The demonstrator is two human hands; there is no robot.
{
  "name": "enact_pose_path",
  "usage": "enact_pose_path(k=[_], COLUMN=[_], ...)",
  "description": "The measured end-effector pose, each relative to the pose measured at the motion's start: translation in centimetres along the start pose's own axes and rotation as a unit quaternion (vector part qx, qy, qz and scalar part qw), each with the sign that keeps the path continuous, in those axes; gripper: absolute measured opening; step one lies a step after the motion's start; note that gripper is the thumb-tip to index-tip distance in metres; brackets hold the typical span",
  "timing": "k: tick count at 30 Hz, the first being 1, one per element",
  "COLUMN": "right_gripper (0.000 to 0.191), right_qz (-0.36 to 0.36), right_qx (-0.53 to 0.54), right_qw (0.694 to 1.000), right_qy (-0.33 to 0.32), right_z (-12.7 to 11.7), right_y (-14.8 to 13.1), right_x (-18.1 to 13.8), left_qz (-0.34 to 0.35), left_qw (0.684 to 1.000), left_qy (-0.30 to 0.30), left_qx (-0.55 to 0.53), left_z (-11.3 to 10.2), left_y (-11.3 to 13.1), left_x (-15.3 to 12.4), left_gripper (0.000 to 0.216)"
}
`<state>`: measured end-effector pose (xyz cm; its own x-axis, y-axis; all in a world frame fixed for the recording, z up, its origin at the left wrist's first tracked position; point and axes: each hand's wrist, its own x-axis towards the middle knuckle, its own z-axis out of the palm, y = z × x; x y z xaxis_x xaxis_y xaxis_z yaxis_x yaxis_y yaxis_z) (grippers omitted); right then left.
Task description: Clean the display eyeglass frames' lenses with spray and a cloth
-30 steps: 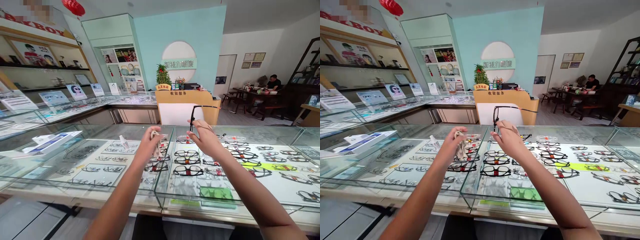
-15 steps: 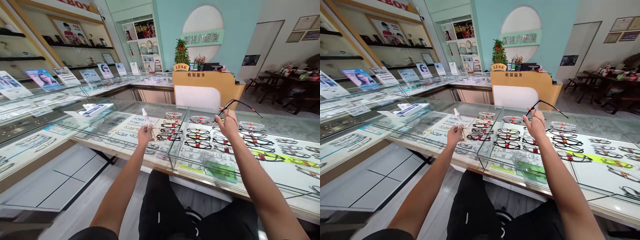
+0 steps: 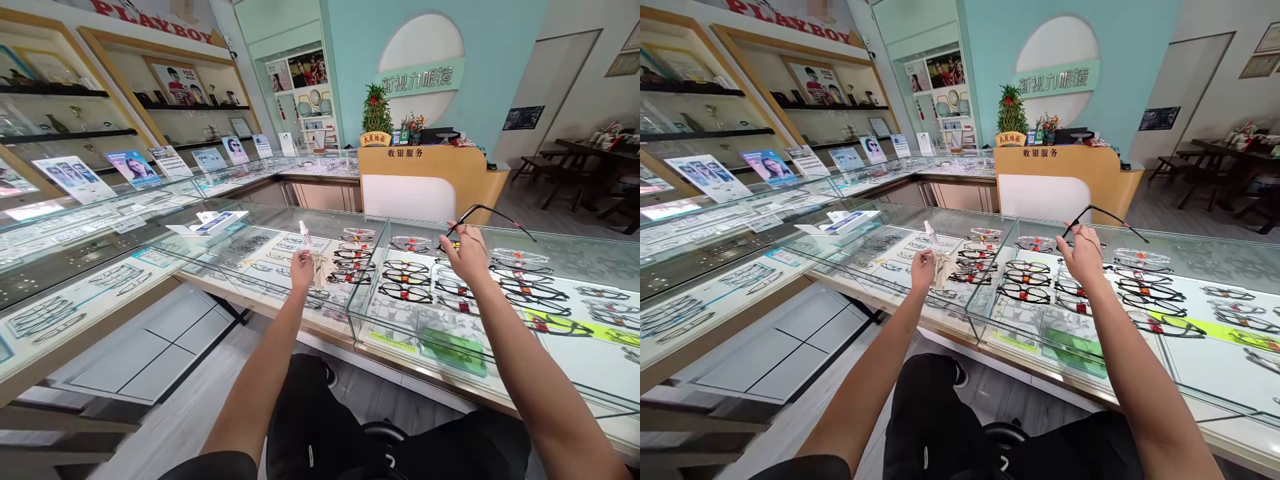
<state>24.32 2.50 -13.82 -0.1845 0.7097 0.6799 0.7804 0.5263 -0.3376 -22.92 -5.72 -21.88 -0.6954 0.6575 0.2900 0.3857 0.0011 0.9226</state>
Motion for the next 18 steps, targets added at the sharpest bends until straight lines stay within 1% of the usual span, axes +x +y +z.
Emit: enact_pose_path(k=[4,6,8,11,14,16,18], right_gripper=[0.061,0.061,0.061,0.061,0.060,0.058,0.056], right_qz=[-0.007,-0.011,-0.013,-0.009,-0.009,-0.014,-0.016], right_qx=[-0.003,-0.006,-0.005,-0.003,0.000,0.006,0.011], right_qw=[1.000,1.000,1.000,1.000,1.000,1.000,1.000], right_qy=[-0.002,-0.002,0.000,0.006,0.005,-0.005,-0.018], right_z=[0.2,0.3,0.4,0.4,0.4,0.5,0.5], right_y=[-0.3,-0.3,-0.2,-0.3,-0.4,-0.5,-0.6], right_x=[-0.2,-0.2,-0.2,-0.2,-0.2,-0.2,-0.2], left_qz=[0.000,-0.004,-0.013,-0.029,-0.049,-0.055,-0.052], left_qw=[1.000,1.000,1.000,0.997,0.987,0.979,0.973], left_qy=[-0.015,-0.014,-0.007,0.013,0.030,0.032,0.029], left_qx=[0.002,0.011,0.027,0.077,0.151,0.193,0.223], left_z=[0.2,0.2,-0.3,-1.9,-3.5,-3.8,-3.2], left_y=[-0.9,-1.2,-1.4,-1.1,-0.1,0.9,1.9], left_x=[0.1,0.4,1.2,3.3,6.1,7.9,9.5], left_gripper=[0.050,0.047,0.041,0.038,0.039,0.043,0.049])
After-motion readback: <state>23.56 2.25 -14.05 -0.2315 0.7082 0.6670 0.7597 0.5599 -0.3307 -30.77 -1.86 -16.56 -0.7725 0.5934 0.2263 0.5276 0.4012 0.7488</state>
